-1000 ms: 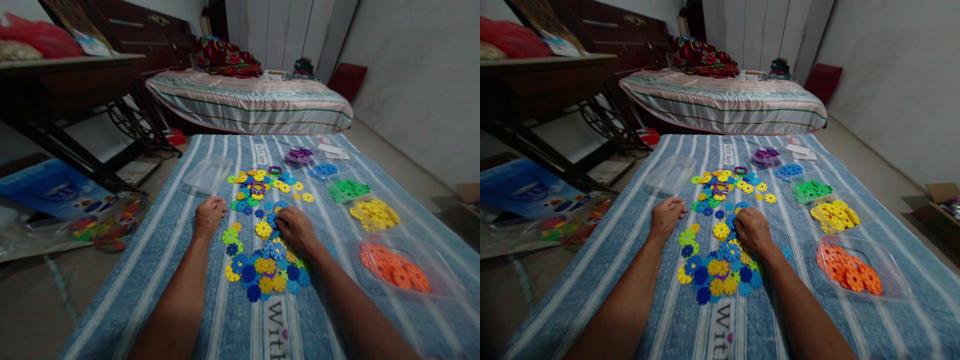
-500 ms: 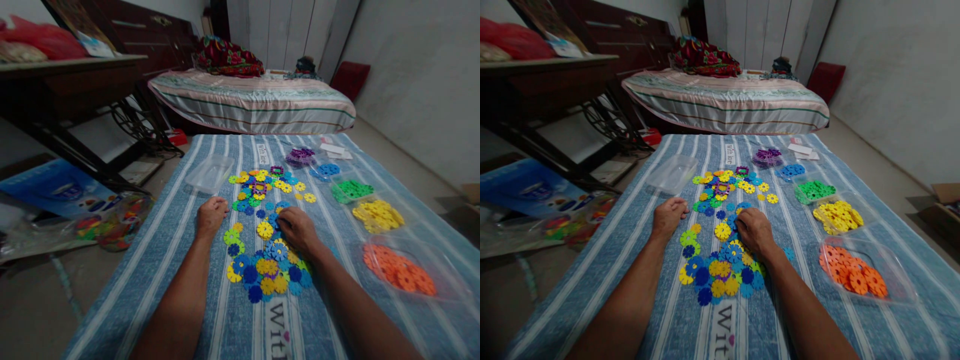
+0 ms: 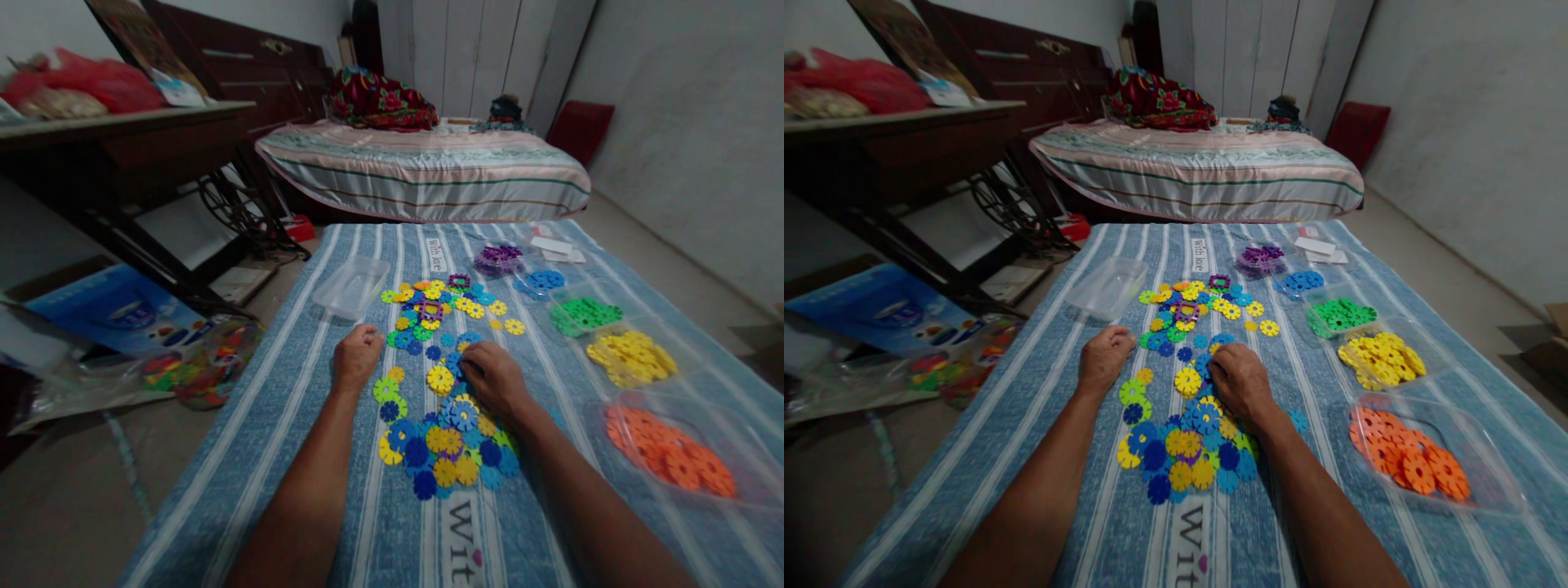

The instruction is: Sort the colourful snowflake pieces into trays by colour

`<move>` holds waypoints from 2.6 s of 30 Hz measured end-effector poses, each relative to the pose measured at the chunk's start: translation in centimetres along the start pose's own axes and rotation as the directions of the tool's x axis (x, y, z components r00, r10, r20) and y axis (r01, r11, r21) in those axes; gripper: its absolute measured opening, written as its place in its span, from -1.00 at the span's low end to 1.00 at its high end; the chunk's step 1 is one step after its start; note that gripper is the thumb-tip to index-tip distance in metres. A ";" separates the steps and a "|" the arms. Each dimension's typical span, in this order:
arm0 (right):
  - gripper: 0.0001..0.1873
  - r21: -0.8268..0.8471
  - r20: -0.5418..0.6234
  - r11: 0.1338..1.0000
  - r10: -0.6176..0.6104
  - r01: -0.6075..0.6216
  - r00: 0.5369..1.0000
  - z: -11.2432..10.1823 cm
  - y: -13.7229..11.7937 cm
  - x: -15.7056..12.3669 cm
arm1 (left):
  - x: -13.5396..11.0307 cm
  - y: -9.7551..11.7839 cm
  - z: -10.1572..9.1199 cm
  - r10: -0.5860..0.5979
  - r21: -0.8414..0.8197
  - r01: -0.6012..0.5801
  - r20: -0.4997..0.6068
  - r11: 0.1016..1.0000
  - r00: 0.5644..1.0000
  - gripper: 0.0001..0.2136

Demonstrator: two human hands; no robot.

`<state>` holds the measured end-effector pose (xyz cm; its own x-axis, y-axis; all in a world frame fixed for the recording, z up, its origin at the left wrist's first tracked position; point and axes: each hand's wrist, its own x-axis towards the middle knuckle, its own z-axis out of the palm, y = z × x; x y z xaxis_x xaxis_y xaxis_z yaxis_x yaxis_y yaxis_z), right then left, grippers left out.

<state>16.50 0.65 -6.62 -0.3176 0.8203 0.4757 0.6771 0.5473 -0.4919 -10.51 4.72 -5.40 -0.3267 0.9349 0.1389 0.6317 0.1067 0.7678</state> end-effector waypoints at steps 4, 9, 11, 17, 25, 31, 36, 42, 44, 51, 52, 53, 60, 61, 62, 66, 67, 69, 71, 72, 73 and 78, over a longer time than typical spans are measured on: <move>-0.82 0.000 0.003 1.000 0.003 -0.003 1.000 0.0 0.0 0.0 | -0.4 0.4 0.3 0.248 0.253 -0.244 0.018 0.936 0.969 -0.82; -0.82 -0.001 0.003 1.000 0.008 -0.008 1.000 0.0 -0.1 0.1 | -0.8 0.5 1.0 0.330 0.414 -0.346 0.112 0.842 0.937 -0.71; -0.82 -0.003 -0.001 1.000 0.007 -0.007 1.000 -0.1 -0.1 0.1 | -0.9 0.5 1.2 0.328 0.438 -0.365 0.159 0.821 0.931 -0.70; -0.82 -0.003 -0.012 1.000 -0.003 0.003 1.000 0.1 0.1 0.0 | -0.5 0.1 1.1 0.339 0.353 -0.382 0.178 0.854 0.924 -0.74; -0.82 -0.011 -0.002 1.000 -0.012 0.012 1.000 0.1 0.1 0.3 | 0.3 0.0 0.7 0.325 0.104 -0.334 0.090 0.937 0.941 -0.78; -0.83 -0.024 0.003 1.000 0.001 -0.001 1.000 -0.1 -0.2 0.6 | 0.2 0.2 0.5 0.258 -0.042 -0.255 0.071 0.966 0.964 -0.69; -0.84 -0.016 0.023 1.000 0.017 -0.017 1.000 0.0 -0.2 0.6 | -0.1 0.9 0.0 0.091 -0.134 -0.090 0.002 0.987 0.996 -0.73; -0.84 -0.011 0.012 1.000 0.013 -0.012 1.000 0.1 0.0 0.5 | -0.3 1.0 -0.7 -0.002 -0.132 -0.023 -0.186 0.991 0.982 -0.73; -0.85 -0.010 0.009 1.000 0.001 -0.001 1.000 0.1 0.1 0.5 | -0.4 0.9 -0.9 -0.018 -0.135 -0.016 -0.242 0.991 0.970 -0.72; -0.79 -0.039 -0.102 0.997 -0.070 0.067 0.992 0.2 -0.3 0.3 | -1.7 2.9 -0.9 0.040 -0.210 -0.069 -0.141 0.975 0.989 -0.69; -0.79 -0.043 -0.128 0.996 -0.085 0.080 0.988 0.2 -0.5 0.3 | -2.1 3.3 -0.8 0.072 -0.217 -0.092 -0.098 0.972 0.993 -0.70; -0.80 -0.039 -0.146 0.995 -0.099 0.094 0.984 0.1 -0.7 0.3 | -2.5 3.8 -0.7 0.108 -0.226 -0.117 -0.053 0.967 0.993 -0.71; -0.81 0.105 -0.126 0.988 -0.099 0.112 0.987 -0.1 -2.6 0.6 | -5.1 5.9 1.1 0.387 -0.382 -0.306 0.153 0.872 0.909 -0.80; -0.81 0.125 -0.107 0.986 -0.096 0.109 0.990 0.0 -2.9 0.6 | -5.4 6.0 1.4 0.423 -0.410 -0.327 0.169 0.851 0.890 -0.80; -0.81 0.143 -0.088 0.984 -0.094 0.106 0.992 0.1 -3.1 0.6 | -5.6 6.2 1.6 0.453 -0.432 -0.343 0.183 0.834 0.872 -0.79; -0.80 0.225 -0.049 0.973 -0.051 0.061 0.997 0.4 -3.5 0.6 | -6.1 6.4 2.0 0.513 -0.451 -0.386 0.201 0.805 0.834 -0.80; -0.80 0.242 -0.051 0.969 -0.028 0.040 0.998 0.3 -3.3 0.7 | -6.1 6.3 2.1 0.509 -0.439 -0.390 0.192 0.809 0.839 -0.81; -0.80 0.240 -0.086 0.971 0.033 -0.012 0.996 -0.3 -2.6 0.9 | -5.9 6.1 2.1 0.476 -0.406 -0.383 0.157 0.830 0.865 -0.82; -0.79 0.148 -0.183 0.986 0.099 -0.072 0.978 -1.7 -1.1 1.3 | -5.5 5.6 2.1 0.432 -0.363 -0.367 0.115 0.857 0.895 -0.81; -0.78 0.066 -0.252 0.991 0.130 -0.118 0.959 -2.7 -0.1 1.5 | -5.3 5.3 2.1 0.411 -0.340 -0.359 0.095 0.869 0.907 -0.80; -0.77 -0.036 -0.325 0.985 0.149 -0.169 0.934 -3.9 1.0 1.8 | -5.0 5.0 2.1 0.394 -0.317 -0.352 0.076 0.881 0.916 -0.79; -0.73 -0.352 -0.663 0.756 0.214 -0.552 0.717 -9.5 6.2 2.7 | -4.0 3.7 2.2 0.369 -0.213 -0.360 -0.001 0.908 0.930 -0.80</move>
<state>26.16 4.68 -1.43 0.3577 0.5956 0.7192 0.9210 -0.0976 -0.3772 -5.31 2.12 -4.51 -0.0713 0.9082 0.4124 0.5416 -0.3120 0.7806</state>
